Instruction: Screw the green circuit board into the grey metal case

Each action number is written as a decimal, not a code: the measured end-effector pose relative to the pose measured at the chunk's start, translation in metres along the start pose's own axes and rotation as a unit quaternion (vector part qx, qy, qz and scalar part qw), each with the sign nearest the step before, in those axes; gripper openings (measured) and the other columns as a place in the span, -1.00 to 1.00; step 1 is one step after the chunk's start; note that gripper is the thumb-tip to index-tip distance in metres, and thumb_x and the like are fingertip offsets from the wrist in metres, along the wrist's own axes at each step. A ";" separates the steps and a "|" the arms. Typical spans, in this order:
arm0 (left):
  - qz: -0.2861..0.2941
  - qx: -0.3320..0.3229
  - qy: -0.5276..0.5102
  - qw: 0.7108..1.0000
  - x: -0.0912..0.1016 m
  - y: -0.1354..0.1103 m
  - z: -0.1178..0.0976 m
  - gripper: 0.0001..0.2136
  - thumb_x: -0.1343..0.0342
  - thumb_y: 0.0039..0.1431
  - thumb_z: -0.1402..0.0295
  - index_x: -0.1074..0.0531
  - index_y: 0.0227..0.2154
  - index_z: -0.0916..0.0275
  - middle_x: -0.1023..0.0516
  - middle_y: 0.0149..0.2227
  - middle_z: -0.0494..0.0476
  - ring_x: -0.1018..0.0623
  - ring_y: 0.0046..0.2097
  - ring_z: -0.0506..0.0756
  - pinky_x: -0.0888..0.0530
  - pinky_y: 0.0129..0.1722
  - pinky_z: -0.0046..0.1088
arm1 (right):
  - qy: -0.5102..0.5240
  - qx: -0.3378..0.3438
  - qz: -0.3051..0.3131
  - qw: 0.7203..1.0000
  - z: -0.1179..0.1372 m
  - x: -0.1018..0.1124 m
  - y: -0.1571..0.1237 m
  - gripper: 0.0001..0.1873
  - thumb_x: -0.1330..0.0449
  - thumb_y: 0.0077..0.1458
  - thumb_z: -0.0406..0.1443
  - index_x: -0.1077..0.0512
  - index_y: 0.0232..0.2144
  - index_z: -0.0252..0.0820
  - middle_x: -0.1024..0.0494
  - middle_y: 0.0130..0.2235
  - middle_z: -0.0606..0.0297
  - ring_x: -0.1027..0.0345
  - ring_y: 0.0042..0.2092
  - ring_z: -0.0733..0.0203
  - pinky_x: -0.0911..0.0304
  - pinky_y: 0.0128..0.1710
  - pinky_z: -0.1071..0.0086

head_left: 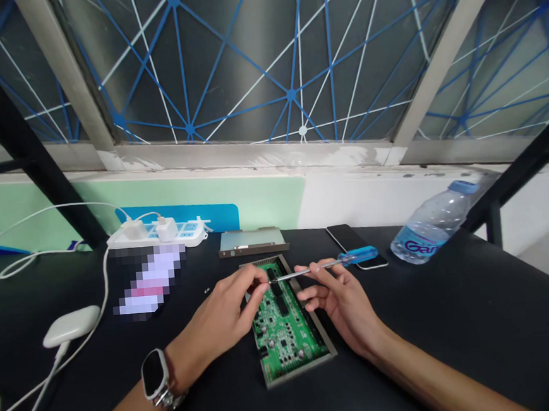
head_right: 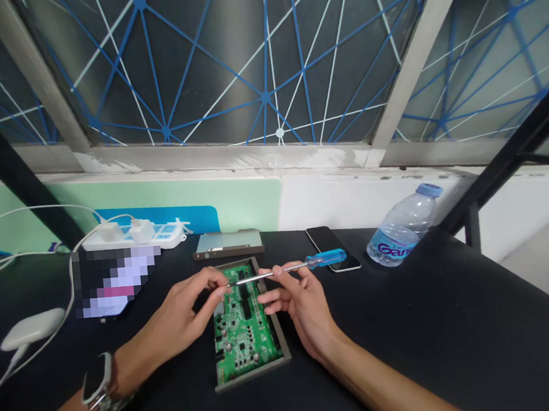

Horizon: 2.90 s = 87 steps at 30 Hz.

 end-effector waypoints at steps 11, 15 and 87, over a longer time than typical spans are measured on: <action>0.040 -0.007 0.090 0.995 0.042 0.006 0.018 -0.86 0.14 0.36 0.36 -0.32 -0.23 0.20 -0.43 -0.19 0.14 -0.44 -0.19 0.08 -0.39 -0.15 -0.34 | 0.031 -0.020 -0.037 0.999 -0.003 0.011 0.003 -0.70 -0.39 0.01 -0.24 -0.34 -0.34 -0.20 -0.63 -0.11 0.08 -0.53 -0.48 0.26 -0.39 -0.59 0.49; 0.083 0.057 0.159 0.982 0.061 -0.001 0.063 -0.92 -0.01 0.20 0.40 -0.39 -0.36 0.20 -0.46 -0.25 0.10 -0.45 -0.23 0.10 -0.39 -0.20 -0.36 | 0.015 -0.020 -0.028 0.999 -0.004 0.008 0.002 -0.68 -0.40 -0.01 -0.22 -0.32 -0.34 -0.18 -0.64 -0.16 0.12 -0.51 -0.51 0.26 -0.37 -0.60 0.48; -0.111 0.022 -0.146 0.983 0.003 0.030 0.043 -0.76 -0.02 0.31 0.37 -0.50 -0.04 0.23 -0.61 -0.04 0.18 -0.58 -0.05 0.14 -0.46 0.01 -0.34 | -0.446 0.277 0.181 0.832 0.055 -0.128 0.056 -0.84 -0.06 0.25 -0.18 -0.18 -0.33 -0.07 -0.33 -0.50 0.46 -0.32 -0.57 0.32 -0.26 -0.52 0.40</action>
Point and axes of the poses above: each hand's wrist, its own y-axis towards the middle knuckle, its own x-axis out of the back of the hand, z = x × y, the point moved 8 cm from there along y, towards the middle knuckle
